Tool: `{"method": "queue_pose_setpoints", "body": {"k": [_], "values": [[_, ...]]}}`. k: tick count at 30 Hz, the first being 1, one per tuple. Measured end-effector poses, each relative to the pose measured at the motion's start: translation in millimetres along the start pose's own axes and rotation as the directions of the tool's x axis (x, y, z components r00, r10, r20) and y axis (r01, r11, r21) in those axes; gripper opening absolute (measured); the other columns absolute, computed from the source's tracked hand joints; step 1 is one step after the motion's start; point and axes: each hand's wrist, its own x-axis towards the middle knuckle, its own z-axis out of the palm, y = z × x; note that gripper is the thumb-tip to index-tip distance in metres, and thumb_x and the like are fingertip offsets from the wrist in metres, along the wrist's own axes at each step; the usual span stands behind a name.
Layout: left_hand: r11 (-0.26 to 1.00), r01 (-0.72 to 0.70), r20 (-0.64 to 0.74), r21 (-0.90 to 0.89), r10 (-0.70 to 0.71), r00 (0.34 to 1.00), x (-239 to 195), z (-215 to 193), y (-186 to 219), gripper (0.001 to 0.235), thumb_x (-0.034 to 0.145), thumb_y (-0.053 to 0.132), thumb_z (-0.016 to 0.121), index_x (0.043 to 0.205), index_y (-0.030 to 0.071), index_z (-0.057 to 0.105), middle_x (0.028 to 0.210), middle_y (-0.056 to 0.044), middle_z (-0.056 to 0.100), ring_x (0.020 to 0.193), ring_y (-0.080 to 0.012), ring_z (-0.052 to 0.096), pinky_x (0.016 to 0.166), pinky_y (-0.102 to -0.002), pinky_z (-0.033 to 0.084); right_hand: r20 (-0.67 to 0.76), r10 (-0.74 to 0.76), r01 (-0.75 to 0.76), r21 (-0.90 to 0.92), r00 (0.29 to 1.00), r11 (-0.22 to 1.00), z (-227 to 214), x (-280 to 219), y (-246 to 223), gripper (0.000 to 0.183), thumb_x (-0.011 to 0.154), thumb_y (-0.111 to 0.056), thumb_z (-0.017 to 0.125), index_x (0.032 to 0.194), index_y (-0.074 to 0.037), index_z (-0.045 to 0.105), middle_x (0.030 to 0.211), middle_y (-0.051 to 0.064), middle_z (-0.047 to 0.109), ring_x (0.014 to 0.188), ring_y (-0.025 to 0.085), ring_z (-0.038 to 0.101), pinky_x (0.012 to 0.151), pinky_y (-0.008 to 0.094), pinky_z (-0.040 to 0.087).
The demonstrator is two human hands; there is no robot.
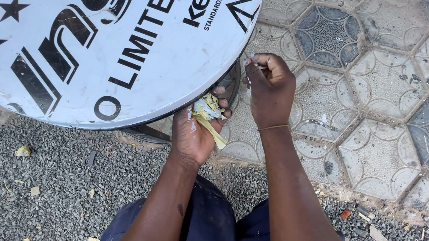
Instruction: Peeling protective tape and sanding the edges of a circular sign
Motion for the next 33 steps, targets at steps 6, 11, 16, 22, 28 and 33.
{"method": "queue_pose_setpoints", "body": {"k": [6, 11, 16, 22, 28, 33], "values": [[1.000, -0.002, 0.001, -0.017, 0.002, 1.000, -0.6, 1.9, -1.1, 0.038, 0.101, 0.039, 0.056, 0.121, 0.008, 0.067, 0.116, -0.013, 0.069, 0.095, -0.0276, 0.067, 0.085, -0.042, 0.059, -0.046, -0.310, 0.298, -0.176, 0.950, 0.938, 7.7, -9.1, -25.8, 0.006, 0.091, 0.006, 0.076, 0.096, 0.004, 0.074, 0.086, 0.017, 0.068, 0.066, 0.011, 0.061, 0.048, 0.025, 0.048], [1.000, -0.010, 0.012, -0.014, 0.010, 1.000, 3.0, -3.2, -3.4, 0.038, 0.101, 0.039, 0.055, 0.122, 0.009, 0.066, 0.118, -0.013, 0.069, 0.097, -0.0273, 0.067, 0.087, -0.042, 0.059, -0.055, -0.358, 0.346, -0.155, 0.932, 0.925, 9.6, -10.5, -21.9, 0.007, 0.092, 0.005, 0.077, 0.097, 0.003, 0.073, 0.089, 0.018, 0.070, 0.071, 0.026, 0.072, 0.050, 0.029, 0.056], [1.000, -0.017, 0.008, -0.009, 0.017, 1.000, 6.1, -11.1, -6.0, 0.038, 0.102, 0.039, 0.054, 0.123, 0.010, 0.066, 0.118, -0.013, 0.068, 0.097, -0.0272, 0.067, 0.087, -0.042, 0.059, -0.038, -0.388, 0.372, -0.214, 0.921, 0.903, 10.4, -10.1, -22.7, 0.003, 0.092, 0.003, 0.074, 0.094, 0.002, 0.072, 0.084, 0.015, 0.067, 0.065, 0.028, 0.070, 0.046, 0.029, 0.055], [1.000, -0.010, 0.033, -0.019, 0.010, 0.999, 8.4, -17.0, -7.7, 0.038, 0.102, 0.037, 0.055, 0.125, 0.009, 0.065, 0.119, -0.013, 0.067, 0.098, -0.0278, 0.067, 0.086, -0.042, 0.060, -0.047, -0.424, 0.408, -0.200, 0.904, 0.891, 14.6, -5.4, -12.6, 0.005, 0.088, 0.004, 0.071, 0.091, 0.001, 0.069, 0.083, 0.015, 0.064, 0.064, 0.028, 0.071, 0.044, 0.032, 0.056], [1.000, -0.018, 0.051, -0.009, 0.019, 0.999, 4.8, -15.5, -6.4, 0.038, 0.102, 0.036, 0.054, 0.127, 0.009, 0.064, 0.120, -0.013, 0.067, 0.101, -0.0287, 0.067, 0.088, -0.042, 0.060, -0.085, -0.359, 0.345, -0.141, 0.929, 0.928, 16.1, -0.2, 6.1, 0.004, 0.088, 0.005, 0.067, 0.091, 0.005, 0.066, 0.081, 0.020, 0.062, 0.062, 0.025, 0.068, 0.042, 0.033, 0.050], [1.000, -0.014, 0.017, 0.021, 0.014, 1.000, 5.3, -9.7, -6.3, 0.038, 0.103, 0.035, 0.053, 0.124, 0.007, 0.065, 0.117, -0.014, 0.069, 0.097, -0.0275, 0.068, 0.085, -0.040, 0.062, -0.132, -0.295, 0.285, -0.091, 0.946, 0.954, 9.0, 5.9, 10.6, 0.003, 0.093, 0.006, 0.064, 0.094, 0.006, 0.067, 0.084, 0.018, 0.063, 0.065, 0.017, 0.068, 0.049, 0.031, 0.054]]}}
